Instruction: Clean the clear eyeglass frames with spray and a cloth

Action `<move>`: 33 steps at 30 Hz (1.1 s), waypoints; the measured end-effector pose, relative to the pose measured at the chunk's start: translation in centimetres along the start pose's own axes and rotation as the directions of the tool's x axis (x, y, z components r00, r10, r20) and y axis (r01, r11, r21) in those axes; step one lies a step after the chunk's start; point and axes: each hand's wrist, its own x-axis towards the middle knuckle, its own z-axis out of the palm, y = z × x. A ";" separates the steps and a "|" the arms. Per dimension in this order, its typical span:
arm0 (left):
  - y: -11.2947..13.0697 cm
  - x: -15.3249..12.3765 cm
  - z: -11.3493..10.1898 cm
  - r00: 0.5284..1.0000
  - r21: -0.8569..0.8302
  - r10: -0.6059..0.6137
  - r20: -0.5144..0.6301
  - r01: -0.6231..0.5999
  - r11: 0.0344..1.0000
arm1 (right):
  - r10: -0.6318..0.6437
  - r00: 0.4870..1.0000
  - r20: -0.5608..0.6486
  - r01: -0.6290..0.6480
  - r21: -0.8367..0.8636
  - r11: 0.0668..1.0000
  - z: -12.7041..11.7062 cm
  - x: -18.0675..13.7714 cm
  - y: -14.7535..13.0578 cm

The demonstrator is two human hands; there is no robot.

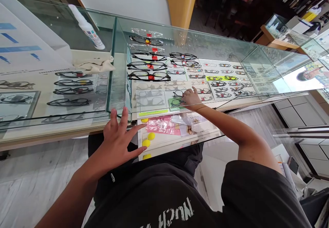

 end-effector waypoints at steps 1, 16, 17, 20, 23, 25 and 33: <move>0.0 0.0 0.1 1.000 -0.001 -0.002 -0.002 0.002 1.000 | 0.006 1.000 -0.005 -0.006 0.007 1.000 -0.2 -0.1 0.0; -0.1 -0.1 0.0 0.999 0.025 0.029 0.015 -0.030 0.999 | -0.034 0.999 0.020 0.027 0.264 0.964 0.6 5.0 1.4; 0.0 -0.1 -0.1 0.999 0.028 0.030 0.019 -0.030 0.999 | -0.027 0.999 0.031 0.018 0.262 0.965 0.8 5.3 1.3; 0.1 -0.1 -0.2 0.999 0.033 0.029 0.032 -0.030 0.999 | -0.010 0.998 0.055 -0.005 0.258 0.966 1.0 5.8 1.1; 0.1 -0.1 -0.4 0.999 0.027 0.030 0.036 -0.031 0.999 | -0.004 0.998 0.064 -0.013 0.258 0.966 0.4 5.8 1.0; 0.1 -0.1 -0.3 0.999 0.023 0.028 0.035 -0.029 0.999 | 0.001 0.998 0.059 -0.016 0.258 0.966 -0.2 5.3 0.7; -0.3 -0.1 0.0 0.999 0.019 0.041 0.020 -0.041 0.999 | -0.254 0.949 0.184 0.181 0.342 0.922 -5.4 -2.2 -6.7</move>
